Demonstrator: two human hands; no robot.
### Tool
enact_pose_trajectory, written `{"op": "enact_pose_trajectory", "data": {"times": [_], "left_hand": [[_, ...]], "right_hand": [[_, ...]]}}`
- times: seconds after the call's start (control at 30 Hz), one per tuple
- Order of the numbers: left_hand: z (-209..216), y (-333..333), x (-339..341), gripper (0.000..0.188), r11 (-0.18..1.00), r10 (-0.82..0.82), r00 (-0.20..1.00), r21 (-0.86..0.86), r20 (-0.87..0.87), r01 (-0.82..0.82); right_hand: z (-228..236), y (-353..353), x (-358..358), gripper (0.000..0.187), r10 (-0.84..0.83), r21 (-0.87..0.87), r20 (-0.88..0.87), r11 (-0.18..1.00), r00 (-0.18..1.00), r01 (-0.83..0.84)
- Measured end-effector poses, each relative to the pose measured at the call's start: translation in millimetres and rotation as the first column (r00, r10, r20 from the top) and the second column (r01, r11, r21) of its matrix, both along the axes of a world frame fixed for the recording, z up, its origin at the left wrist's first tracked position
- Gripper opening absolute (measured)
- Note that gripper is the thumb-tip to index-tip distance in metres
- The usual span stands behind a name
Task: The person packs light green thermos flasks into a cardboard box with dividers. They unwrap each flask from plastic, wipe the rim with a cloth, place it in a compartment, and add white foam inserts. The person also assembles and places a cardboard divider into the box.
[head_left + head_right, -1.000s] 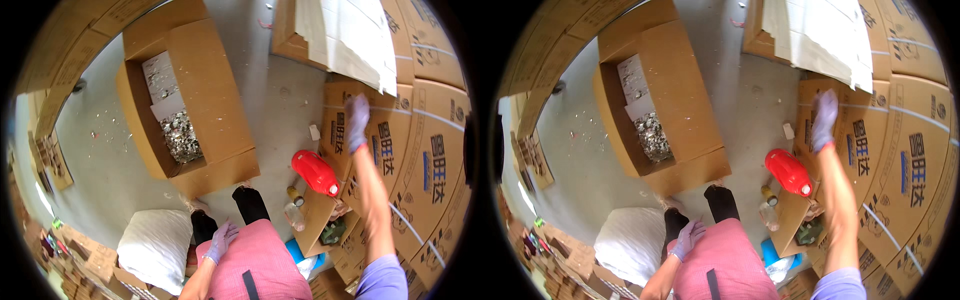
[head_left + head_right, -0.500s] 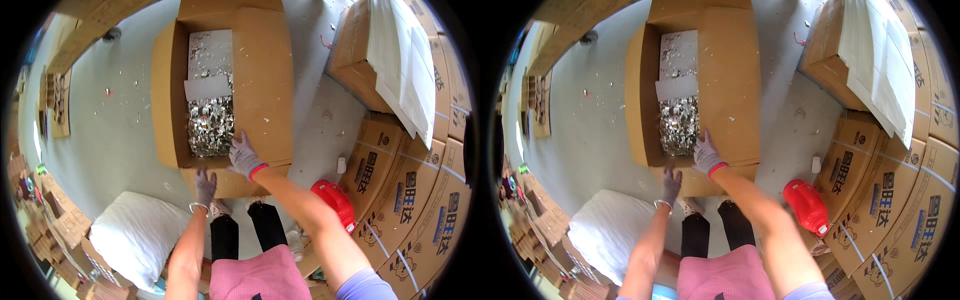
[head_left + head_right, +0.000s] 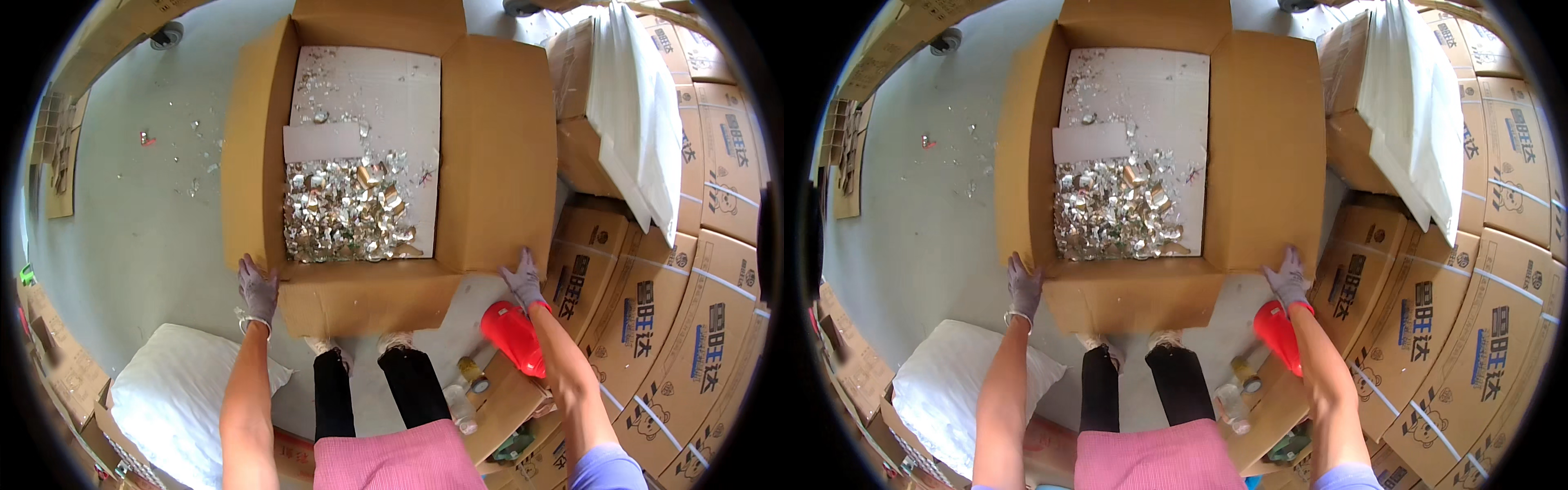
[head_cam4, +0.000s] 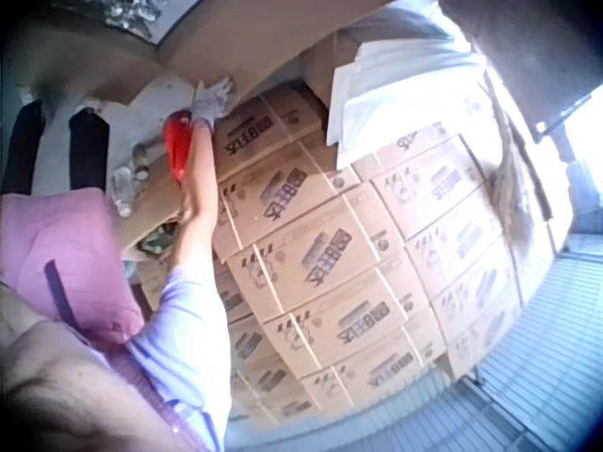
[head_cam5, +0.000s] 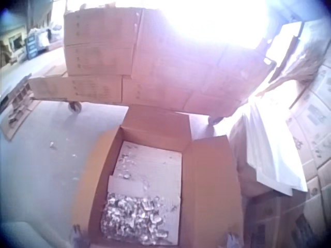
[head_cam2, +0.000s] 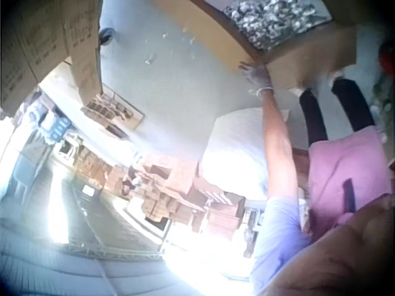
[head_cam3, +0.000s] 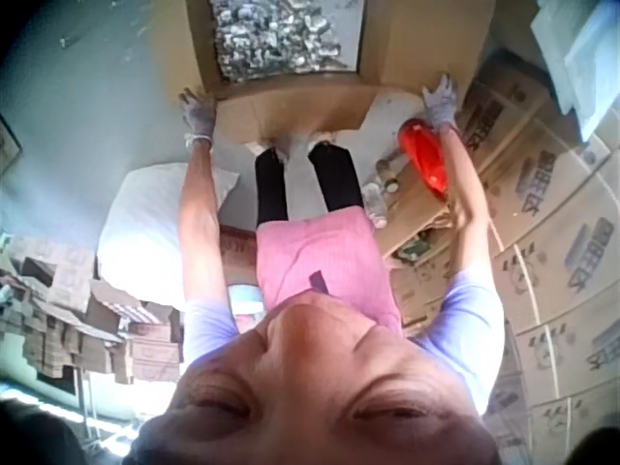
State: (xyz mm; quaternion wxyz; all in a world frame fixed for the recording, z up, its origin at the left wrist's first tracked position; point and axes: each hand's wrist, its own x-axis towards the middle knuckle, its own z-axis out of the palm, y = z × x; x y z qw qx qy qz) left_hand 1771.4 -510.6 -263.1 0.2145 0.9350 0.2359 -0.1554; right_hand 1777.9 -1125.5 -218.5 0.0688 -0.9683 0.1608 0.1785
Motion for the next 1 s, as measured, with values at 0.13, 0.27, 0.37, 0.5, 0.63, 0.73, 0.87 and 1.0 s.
{"op": "enact_pose_trajectory", "data": {"times": [0.13,0.27,0.37,0.5,0.63,0.73,0.87,1.0], "left_hand": [[-42,27,-4,0.071,0.948,0.178,0.984,-0.264,-0.014,-0.175],[-40,23,32,0.045,0.958,0.032,0.993,-0.278,-0.115,-0.063],[-23,20,21,0.035,0.986,-0.041,0.982,-0.168,-0.183,0.009],[-24,-3,-11,0.033,0.947,0.009,0.970,-0.309,-0.244,-0.087],[-79,-53,-106,0.031,0.680,0.437,0.891,-0.602,-0.125,-0.418],[-9,-162,-31,0.034,0.416,0.404,0.876,-0.800,-0.263,-0.432],[-28,-239,9,0.032,0.459,0.360,0.832,-0.696,-0.421,-0.552],[-2,-302,32,0.038,0.115,0.316,0.776,-0.790,-0.546,-0.603]], "right_hand": [[-47,111,25,0.105,-0.413,0.476,-0.274,0.726,0.869,0.496],[-118,100,6,0.088,-0.518,0.704,-0.056,0.586,0.853,0.402],[-94,91,33,0.072,-0.373,0.654,-0.432,0.498,0.821,0.570],[-98,35,66,0.053,-0.293,0.757,-0.415,0.413,0.861,0.505],[-53,71,166,0.038,-0.327,0.849,-0.118,0.456,0.938,0.266],[-62,-12,216,0.033,-0.058,0.248,0.080,0.968,0.995,0.037],[-1,56,253,0.042,0.344,-0.147,0.203,0.936,0.917,-0.319],[17,101,191,0.051,0.591,0.251,0.157,0.751,0.792,-0.610]]}}
